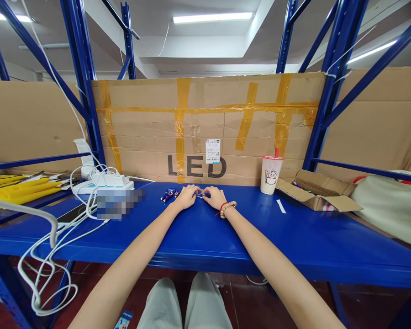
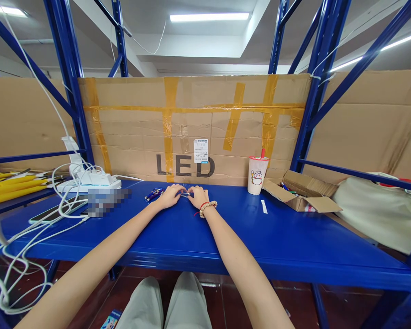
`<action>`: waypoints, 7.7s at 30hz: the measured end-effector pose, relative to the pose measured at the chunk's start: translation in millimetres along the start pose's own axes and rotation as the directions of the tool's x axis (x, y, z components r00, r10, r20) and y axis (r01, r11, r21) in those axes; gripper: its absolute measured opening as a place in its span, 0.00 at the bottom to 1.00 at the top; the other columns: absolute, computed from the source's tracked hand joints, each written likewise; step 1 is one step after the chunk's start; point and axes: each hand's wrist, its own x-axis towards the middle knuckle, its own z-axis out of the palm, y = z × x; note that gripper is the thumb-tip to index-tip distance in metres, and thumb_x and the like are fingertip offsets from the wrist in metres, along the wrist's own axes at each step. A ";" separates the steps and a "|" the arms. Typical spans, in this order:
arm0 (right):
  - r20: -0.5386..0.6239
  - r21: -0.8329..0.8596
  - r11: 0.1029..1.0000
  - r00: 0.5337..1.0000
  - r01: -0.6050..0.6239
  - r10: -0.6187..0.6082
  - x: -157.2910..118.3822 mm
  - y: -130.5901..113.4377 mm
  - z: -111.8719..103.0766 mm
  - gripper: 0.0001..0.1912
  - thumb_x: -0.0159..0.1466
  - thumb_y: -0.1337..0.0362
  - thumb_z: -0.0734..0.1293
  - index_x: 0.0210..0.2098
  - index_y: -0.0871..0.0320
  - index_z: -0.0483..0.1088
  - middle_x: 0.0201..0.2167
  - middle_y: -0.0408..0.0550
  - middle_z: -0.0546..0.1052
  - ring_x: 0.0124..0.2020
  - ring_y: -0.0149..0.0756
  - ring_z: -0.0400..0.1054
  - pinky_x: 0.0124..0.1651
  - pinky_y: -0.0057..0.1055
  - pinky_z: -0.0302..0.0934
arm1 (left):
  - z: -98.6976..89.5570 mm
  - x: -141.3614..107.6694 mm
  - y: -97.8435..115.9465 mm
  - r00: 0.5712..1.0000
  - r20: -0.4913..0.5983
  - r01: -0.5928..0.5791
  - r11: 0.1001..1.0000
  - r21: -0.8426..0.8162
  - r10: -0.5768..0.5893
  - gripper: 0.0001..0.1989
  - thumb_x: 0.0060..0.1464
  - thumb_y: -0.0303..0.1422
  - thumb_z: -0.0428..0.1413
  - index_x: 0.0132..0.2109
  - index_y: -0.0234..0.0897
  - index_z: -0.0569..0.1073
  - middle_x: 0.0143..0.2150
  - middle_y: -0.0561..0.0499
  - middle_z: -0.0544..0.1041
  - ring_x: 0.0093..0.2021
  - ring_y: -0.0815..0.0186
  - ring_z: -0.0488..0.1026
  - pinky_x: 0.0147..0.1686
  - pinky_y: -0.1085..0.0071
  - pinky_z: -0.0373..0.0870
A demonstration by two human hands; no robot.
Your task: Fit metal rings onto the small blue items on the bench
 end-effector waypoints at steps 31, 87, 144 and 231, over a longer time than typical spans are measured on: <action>0.093 0.915 0.333 0.923 -0.226 0.373 7.1 -18.5 -1.3 0.13 0.58 0.72 0.60 0.42 0.61 0.69 0.37 0.49 0.75 0.26 0.21 0.67 0.25 0.17 0.63 | -2.3 -0.4 6.3 0.997 -0.081 0.019 0.999 -0.026 -0.021 0.14 0.59 0.39 0.44 0.40 0.34 0.68 0.41 0.46 0.70 0.45 0.59 0.66 0.44 0.62 0.61; 0.042 0.859 0.473 0.947 -0.198 0.318 6.8 -15.5 1.6 0.09 0.57 0.66 0.65 0.36 0.62 0.72 0.28 0.45 0.72 0.21 0.21 0.60 0.18 0.16 0.60 | -12.7 -3.5 8.5 0.983 -0.176 0.029 0.987 -0.156 -0.057 0.13 0.62 0.34 0.38 0.43 0.38 0.65 0.43 0.48 0.72 0.44 0.63 0.70 0.45 0.68 0.64; -0.019 0.460 0.883 0.995 0.093 -0.095 5.7 -4.7 8.2 0.14 0.57 0.57 0.61 0.25 0.60 0.72 0.18 0.42 0.69 0.18 0.25 0.58 0.21 0.21 0.54 | -12.2 -3.4 7.8 0.981 -0.069 0.179 0.982 -0.061 -0.183 0.14 0.61 0.35 0.39 0.36 0.37 0.67 0.41 0.48 0.74 0.44 0.61 0.69 0.43 0.66 0.60; -0.082 0.041 0.998 0.996 0.040 -0.037 -1.6 -14.6 -7.4 0.18 0.67 0.60 0.50 0.47 0.53 0.66 0.43 0.46 0.72 0.43 0.34 0.65 0.37 0.26 0.55 | -4.1 -0.6 3.1 0.993 0.111 0.083 0.936 -0.342 -0.047 0.20 0.60 0.41 0.35 0.36 0.35 0.67 0.16 0.56 0.65 0.21 0.68 0.67 0.31 0.73 0.63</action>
